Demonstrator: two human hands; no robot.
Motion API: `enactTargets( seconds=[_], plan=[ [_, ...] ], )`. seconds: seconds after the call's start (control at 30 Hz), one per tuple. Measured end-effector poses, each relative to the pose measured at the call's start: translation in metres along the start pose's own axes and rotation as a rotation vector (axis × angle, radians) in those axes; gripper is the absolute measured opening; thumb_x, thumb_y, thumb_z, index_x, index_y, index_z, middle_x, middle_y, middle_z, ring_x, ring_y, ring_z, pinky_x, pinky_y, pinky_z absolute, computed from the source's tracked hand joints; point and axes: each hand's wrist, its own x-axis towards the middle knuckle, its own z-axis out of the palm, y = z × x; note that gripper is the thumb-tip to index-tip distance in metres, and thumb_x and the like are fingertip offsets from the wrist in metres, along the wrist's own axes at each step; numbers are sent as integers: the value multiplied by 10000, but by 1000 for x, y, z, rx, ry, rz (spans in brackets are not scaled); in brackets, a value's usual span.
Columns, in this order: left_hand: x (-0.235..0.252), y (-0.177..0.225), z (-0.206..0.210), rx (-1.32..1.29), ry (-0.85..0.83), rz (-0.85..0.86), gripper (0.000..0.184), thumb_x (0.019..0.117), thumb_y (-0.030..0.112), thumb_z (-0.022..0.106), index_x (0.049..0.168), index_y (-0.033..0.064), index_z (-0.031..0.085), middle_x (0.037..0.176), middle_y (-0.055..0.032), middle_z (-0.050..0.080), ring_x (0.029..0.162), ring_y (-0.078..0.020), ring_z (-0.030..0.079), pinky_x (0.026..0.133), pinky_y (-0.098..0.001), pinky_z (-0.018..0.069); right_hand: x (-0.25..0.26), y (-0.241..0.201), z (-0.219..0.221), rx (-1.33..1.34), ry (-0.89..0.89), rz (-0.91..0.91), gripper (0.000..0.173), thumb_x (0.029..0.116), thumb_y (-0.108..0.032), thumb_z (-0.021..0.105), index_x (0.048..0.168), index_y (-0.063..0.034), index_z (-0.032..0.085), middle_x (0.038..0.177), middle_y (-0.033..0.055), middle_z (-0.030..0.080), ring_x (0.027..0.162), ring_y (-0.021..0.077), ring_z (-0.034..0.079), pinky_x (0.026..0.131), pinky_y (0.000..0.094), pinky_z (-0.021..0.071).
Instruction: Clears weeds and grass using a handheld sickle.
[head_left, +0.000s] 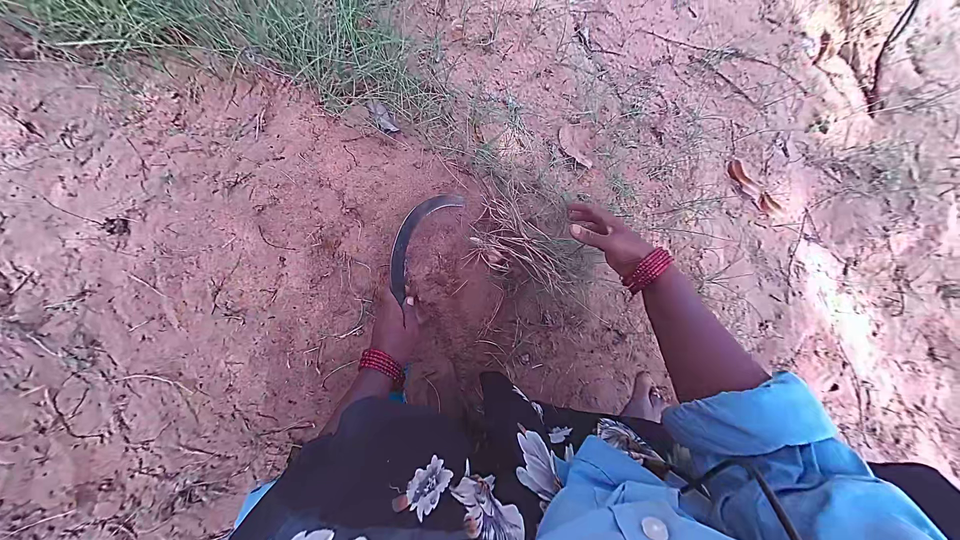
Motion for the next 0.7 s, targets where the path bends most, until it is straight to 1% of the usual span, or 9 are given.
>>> enactTargets(
  seconds=[0.07,0.13,0.2,0.27,0.37,0.43,0.5,0.63,0.7],
  plan=[
    [-5,-3,2,-31,13,2,508,1111,140,354,1520,-126,213,987,-218,639,791,-273,664,775,-427,560,8,8,3,-190,60,-39,915,874,-259,794,1595,1,294,1567,316,385,1373,450,464,1103,590,396],
    [-11,-8,4,-56,34,15,497,1108,143,351,1515,-116,234,945,-182,630,735,-236,648,723,-402,561,19,3,31,-381,27,12,1245,737,-422,920,1652,-60,158,1581,354,338,1421,559,380,1092,743,341],
    [-19,-15,5,-72,64,31,471,1107,144,345,1496,-114,279,891,-145,627,677,-203,629,665,-380,557,28,-9,72,-520,-63,143,1359,699,-512,934,1666,-109,70,1571,344,363,1418,565,385,1081,756,347],
    [-25,-20,7,-83,86,39,461,1103,139,339,1487,-112,294,863,-129,625,647,-188,621,637,-368,553,32,-18,110,-589,-90,230,1246,767,-468,905,1659,-103,114,1545,349,385,1410,551,398,1084,735,359],
    [-30,-27,10,-103,113,39,464,1100,135,342,1490,-112,293,862,-143,629,637,-196,622,629,-375,555,30,-25,141,-693,-63,210,900,893,-284,793,1623,-103,298,1523,299,448,1410,499,429,1078,731,342],
    [-32,-30,11,-107,112,30,483,1099,143,342,1507,-106,269,870,-132,629,642,-184,629,625,-364,560,26,-26,139,-627,-34,189,696,902,-233,770,1524,-117,478,1448,261,547,1350,471,504,1044,726,375],
    [-31,-31,10,-114,110,22,493,1099,144,344,1514,-106,255,878,-136,628,650,-189,630,630,-368,560,24,-24,125,-432,37,144,473,913,-194,748,1342,-39,622,1228,262,675,1160,453,641,937,695,473],
    [-26,-36,7,-111,96,34,472,1106,151,344,1490,-117,285,883,-146,629,653,-196,636,645,-380,567,18,-25,88,98,185,197,262,956,-97,698,1170,42,639,992,160,679,873,214,650,826,434,536],
    [-25,-36,6,-107,96,33,471,1107,150,349,1486,-124,292,898,-158,637,675,-207,640,666,-386,564,12,-32,71,303,292,251,300,978,-88,680,1236,39,594,1013,126,667,863,152,644,819,360,549]
  ],
)
